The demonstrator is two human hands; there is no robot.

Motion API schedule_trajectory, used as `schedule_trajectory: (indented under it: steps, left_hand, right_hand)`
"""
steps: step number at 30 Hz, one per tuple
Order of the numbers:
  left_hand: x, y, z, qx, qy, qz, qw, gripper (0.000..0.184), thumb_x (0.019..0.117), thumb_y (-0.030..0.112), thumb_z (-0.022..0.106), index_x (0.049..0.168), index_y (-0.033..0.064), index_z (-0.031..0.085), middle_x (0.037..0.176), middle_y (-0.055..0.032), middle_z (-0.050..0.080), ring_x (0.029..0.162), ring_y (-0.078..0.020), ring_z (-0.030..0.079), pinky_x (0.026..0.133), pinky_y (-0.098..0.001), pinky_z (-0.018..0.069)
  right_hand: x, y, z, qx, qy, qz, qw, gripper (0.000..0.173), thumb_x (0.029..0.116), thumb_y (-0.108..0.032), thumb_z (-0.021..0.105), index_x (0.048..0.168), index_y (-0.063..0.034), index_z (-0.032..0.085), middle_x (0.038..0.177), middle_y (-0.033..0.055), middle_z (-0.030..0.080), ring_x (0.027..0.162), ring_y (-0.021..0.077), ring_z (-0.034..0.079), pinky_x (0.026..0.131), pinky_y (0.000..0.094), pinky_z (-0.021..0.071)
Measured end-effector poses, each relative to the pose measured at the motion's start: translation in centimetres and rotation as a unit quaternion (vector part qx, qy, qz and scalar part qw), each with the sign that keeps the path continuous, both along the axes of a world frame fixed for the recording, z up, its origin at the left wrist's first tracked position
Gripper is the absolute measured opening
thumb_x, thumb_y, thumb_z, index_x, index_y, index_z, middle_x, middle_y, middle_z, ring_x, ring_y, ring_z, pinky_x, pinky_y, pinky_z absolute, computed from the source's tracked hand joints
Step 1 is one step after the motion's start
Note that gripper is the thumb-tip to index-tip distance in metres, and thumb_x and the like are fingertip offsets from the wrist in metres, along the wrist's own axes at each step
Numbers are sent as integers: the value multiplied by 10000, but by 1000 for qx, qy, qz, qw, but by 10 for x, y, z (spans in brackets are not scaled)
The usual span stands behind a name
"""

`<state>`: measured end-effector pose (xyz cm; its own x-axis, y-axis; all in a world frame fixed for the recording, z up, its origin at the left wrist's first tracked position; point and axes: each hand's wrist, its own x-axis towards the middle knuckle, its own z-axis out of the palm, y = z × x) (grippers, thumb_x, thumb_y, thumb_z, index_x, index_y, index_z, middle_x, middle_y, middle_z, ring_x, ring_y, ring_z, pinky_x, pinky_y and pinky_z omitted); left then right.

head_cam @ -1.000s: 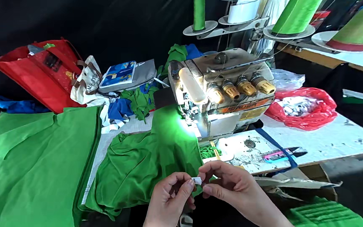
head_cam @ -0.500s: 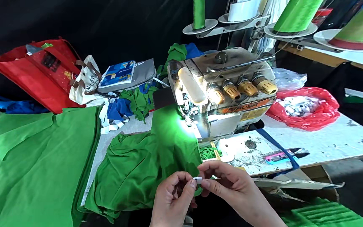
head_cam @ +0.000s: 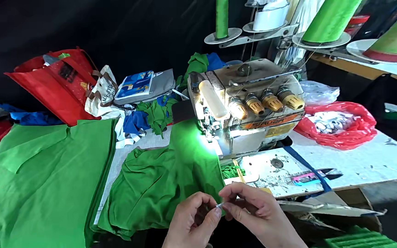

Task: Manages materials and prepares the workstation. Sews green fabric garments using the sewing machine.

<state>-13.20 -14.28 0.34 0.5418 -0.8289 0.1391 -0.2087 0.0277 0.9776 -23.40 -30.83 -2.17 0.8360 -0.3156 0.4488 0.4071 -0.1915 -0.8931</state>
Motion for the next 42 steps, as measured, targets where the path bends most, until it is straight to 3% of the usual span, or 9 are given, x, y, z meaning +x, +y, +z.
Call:
schedule_trajectory:
  steps: [5,9,13,16,23,27,34,36,42]
  left_hand:
    - [-2,-3,22,45,-54,1,998,186,999,60,568,1005,-108,649,898,-93,663,752,-23,628,681,-172,536]
    - [5,-4,14,27,-74,-13,997,145,990,26,575,997,-98,650,889,-117,639,707,-48,611,636,-180,531]
    - [21,-5,23,-10,-150,6,989,164,1010,76,602,990,-70,673,911,-114,650,768,-47,618,694,-174,535]
    - [38,-11,27,-26,-272,76,959,181,1035,174,593,991,23,681,1021,-66,693,972,-55,647,872,-204,541]
    - [60,-41,12,-22,-483,162,860,239,1081,308,485,981,150,634,1101,25,711,1106,-81,623,989,-284,460]
    - [64,-37,12,-10,-508,163,846,239,1087,287,469,985,134,621,1091,0,721,1131,-95,630,1027,-257,456]
    - [70,-30,17,-4,-519,154,841,239,1086,272,482,1000,110,634,1014,-23,717,1096,-105,649,1029,-236,475]
    - [72,-30,18,3,-525,152,838,248,1089,278,472,1002,110,633,1014,-28,713,1100,-112,649,1034,-247,476]
    - [80,-31,15,9,-555,155,817,250,1093,290,459,1012,134,636,1051,-10,722,1060,-116,643,959,-250,476]
  right_hand:
    - [-3,5,17,18,28,-8,999,169,907,50,632,1066,89,674,953,51,715,818,7,676,736,184,590]
    - [-1,3,13,26,15,13,999,149,929,52,627,1074,48,659,953,46,695,828,17,672,749,193,589]
    - [7,-10,1,-47,0,-76,996,214,990,-195,680,1113,-26,635,994,36,677,924,24,663,853,211,576]
    - [18,-19,-13,-104,43,-159,981,380,977,-363,682,1106,-17,593,1034,59,703,958,48,686,842,214,586]
    - [36,-6,-7,18,45,-134,990,190,961,-124,665,1075,-37,540,1001,10,708,869,6,700,730,175,602]
    - [35,-1,14,90,17,-105,990,248,900,-1,706,1036,-60,507,971,-23,693,841,11,696,717,199,610]
    - [39,3,29,153,0,-91,984,397,873,-105,795,1045,-76,439,955,-24,644,803,14,672,678,200,602]
    - [40,2,21,152,49,-111,981,362,870,-67,771,1062,-35,464,945,7,646,733,16,635,625,186,555]
    - [37,-1,23,128,59,-113,984,269,907,15,684,1073,-72,491,932,-53,684,802,-7,680,715,182,593]
